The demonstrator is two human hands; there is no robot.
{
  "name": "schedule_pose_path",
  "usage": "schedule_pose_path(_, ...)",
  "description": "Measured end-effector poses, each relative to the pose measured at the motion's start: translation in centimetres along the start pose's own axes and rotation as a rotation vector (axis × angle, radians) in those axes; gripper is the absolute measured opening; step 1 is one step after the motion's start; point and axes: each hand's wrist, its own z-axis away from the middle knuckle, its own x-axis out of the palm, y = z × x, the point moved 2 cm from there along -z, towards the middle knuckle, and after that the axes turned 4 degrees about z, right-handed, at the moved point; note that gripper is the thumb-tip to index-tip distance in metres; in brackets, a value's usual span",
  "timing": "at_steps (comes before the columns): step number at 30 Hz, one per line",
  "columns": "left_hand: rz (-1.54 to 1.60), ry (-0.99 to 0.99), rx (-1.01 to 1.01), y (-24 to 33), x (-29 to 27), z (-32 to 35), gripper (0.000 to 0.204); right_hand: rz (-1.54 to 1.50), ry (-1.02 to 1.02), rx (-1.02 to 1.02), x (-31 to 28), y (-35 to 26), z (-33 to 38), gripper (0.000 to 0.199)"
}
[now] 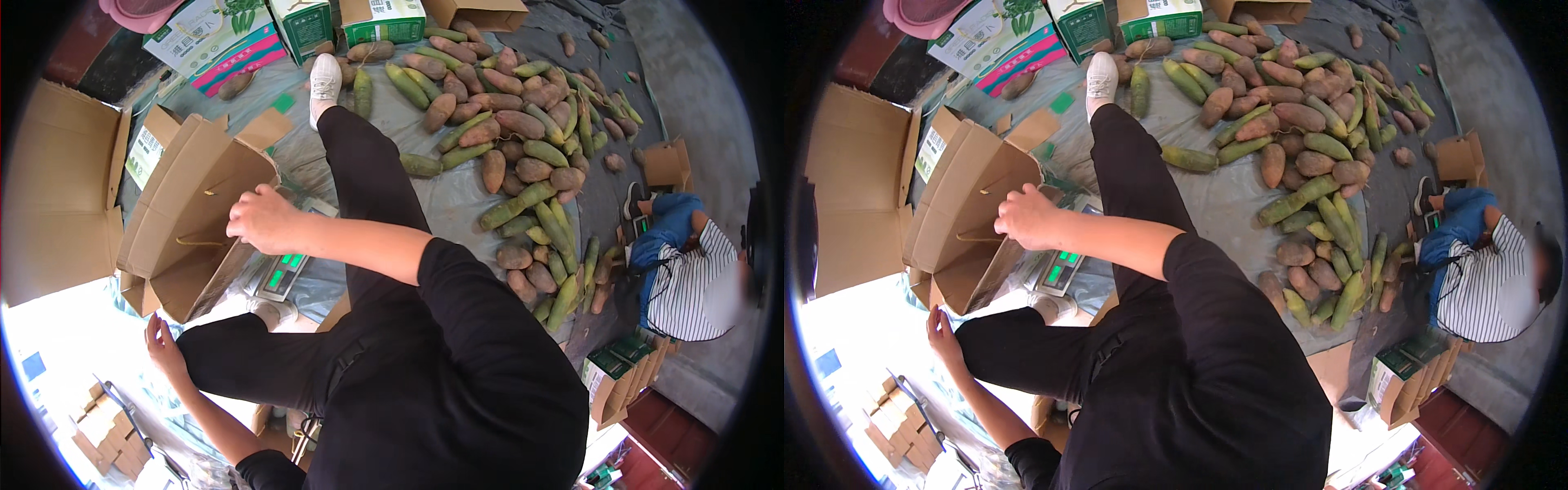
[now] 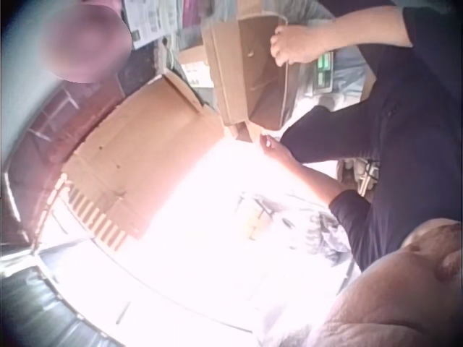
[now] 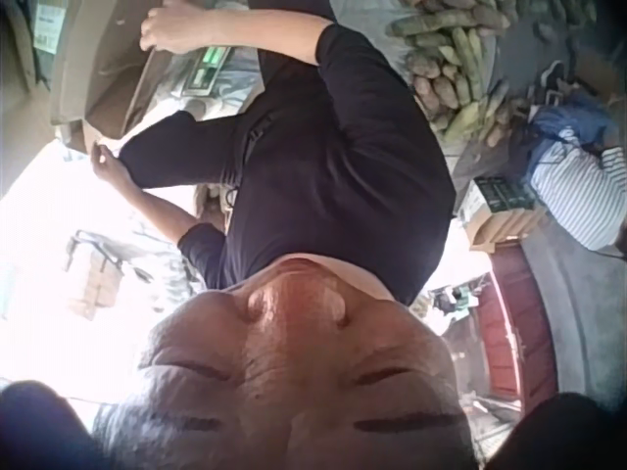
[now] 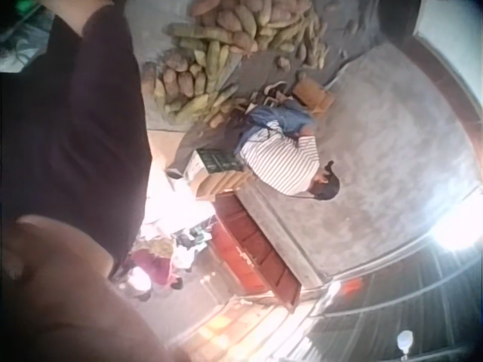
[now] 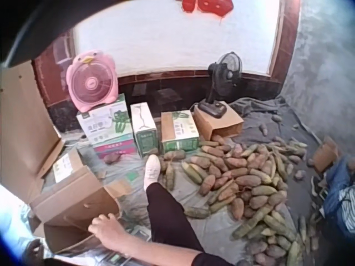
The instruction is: Picking up cucumbers or squash from a pile, placing them into a cardboard box, and weighing the filled box on a digital scale.
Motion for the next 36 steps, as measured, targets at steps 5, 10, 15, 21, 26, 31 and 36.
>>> schedule_pose_path(5,-0.080,-0.096,0.141,3.9,1.5,0.8,0.033,-0.274,0.506,-0.010,-7.9,4.9,3.4,0.011)
schedule_pose_path(10,-0.162,-0.286,0.296,8.9,6.0,0.5,0.052,-0.020,0.575,0.360,-13.9,13.4,12.3,0.014)
schedule_pose_path(15,-0.214,-0.396,0.178,10.8,10.5,-0.8,0.051,0.072,0.399,0.944,-12.0,20.5,26.9,0.014)
schedule_pose_path(21,-0.386,-0.446,0.079,10.3,12.2,-0.6,0.027,0.050,-0.090,1.378,-1.9,21.2,46.8,0.015)
schedule_pose_path(26,-0.440,-0.449,0.076,9.2,12.5,-1.0,0.026,0.057,-0.529,1.418,3.3,14.5,55.2,0.020)
schedule_pose_path(31,-0.318,-0.439,0.138,9.2,12.8,-1.0,0.030,-0.022,-0.759,1.433,6.3,10.5,56.3,0.025)
schedule_pose_path(36,-0.371,-0.424,0.091,9.5,12.7,-1.3,0.032,0.035,-0.531,1.725,5.8,10.5,56.7,0.030)
